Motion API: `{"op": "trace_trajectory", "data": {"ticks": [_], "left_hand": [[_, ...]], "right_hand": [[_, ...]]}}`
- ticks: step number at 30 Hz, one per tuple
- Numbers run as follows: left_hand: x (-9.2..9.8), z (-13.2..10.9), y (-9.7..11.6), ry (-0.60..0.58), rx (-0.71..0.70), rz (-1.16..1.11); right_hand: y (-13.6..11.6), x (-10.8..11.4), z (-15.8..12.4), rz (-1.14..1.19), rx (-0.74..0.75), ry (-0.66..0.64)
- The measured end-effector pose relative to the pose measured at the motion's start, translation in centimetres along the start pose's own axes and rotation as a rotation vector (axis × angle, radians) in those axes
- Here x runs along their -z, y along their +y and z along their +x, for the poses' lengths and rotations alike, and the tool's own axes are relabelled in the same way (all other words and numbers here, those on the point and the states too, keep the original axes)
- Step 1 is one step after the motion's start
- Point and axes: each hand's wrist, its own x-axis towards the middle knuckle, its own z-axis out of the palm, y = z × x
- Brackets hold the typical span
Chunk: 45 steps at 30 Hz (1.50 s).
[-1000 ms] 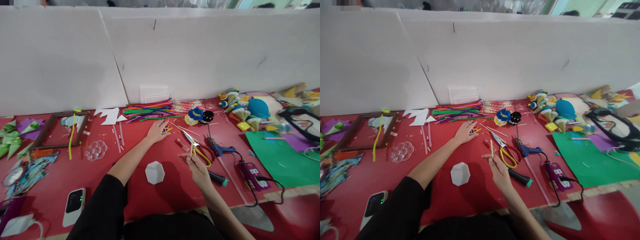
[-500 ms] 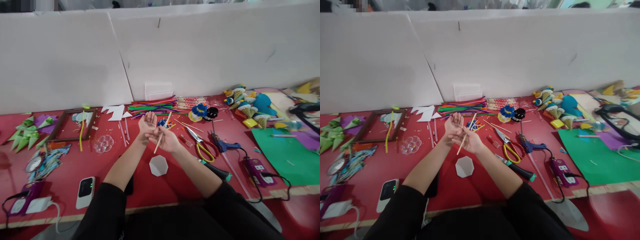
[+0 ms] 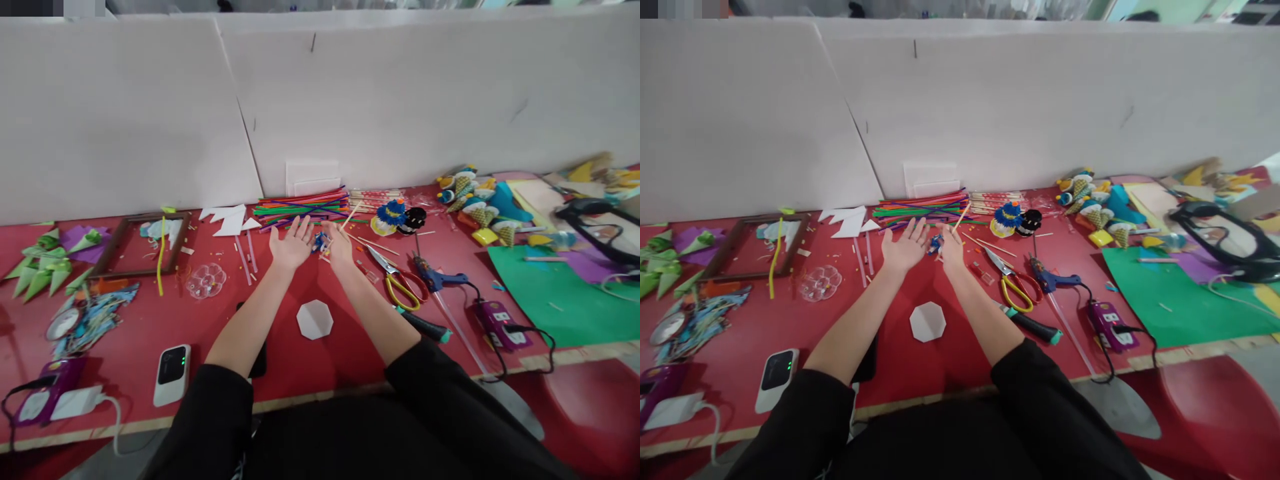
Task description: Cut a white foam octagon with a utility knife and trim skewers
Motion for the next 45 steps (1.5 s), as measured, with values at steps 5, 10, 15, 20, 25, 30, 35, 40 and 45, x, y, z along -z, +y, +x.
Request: {"op": "trace_trajectory", "data": {"ticks": [5, 10, 15, 20, 25, 30, 35, 40, 45], "left_hand": [[-0.8, -2.1, 1.1, -0.057, 0.056, 0.064], [1.2, -5.3, 0.8, -0.033, 0.083, 0.157], [4.1, -9.9, -0.7, 0.040, 0.112, 0.320], [2.5, -13.9, -2.7, -0.098, 0.147, 0.519], [0.8, -16.7, -4.0, -0.201, 0.118, 0.603], [2.8, -17.0, -3.5, -0.131, 0.073, 0.526], [5.5, -14.5, -2.8, -0.011, 0.077, 0.326], [6.7, -12.7, -2.3, 0.020, 0.160, 0.131], [7.7, -12.4, -1.8, 0.062, 0.192, -0.002]], "right_hand": [[-0.1, 1.6, -2.1, -0.059, 0.022, -0.082], [0.2, 4.7, -4.8, -0.072, 0.069, 0.009], [1.3, 6.2, -7.9, -0.100, 0.070, -0.007], [2.8, 4.8, -10.8, -0.137, 0.124, -0.077], [3.6, 3.9, -13.6, -0.352, 0.218, -0.134], [2.6, 5.6, -13.3, -0.713, 0.270, -0.161], [-2.7, 10.7, -8.0, -1.215, 0.259, 0.118], [-7.5, 15.5, -2.9, -1.627, 0.149, 0.209], [-7.7, 17.0, -0.7, -1.825, 0.035, 0.089]]}}
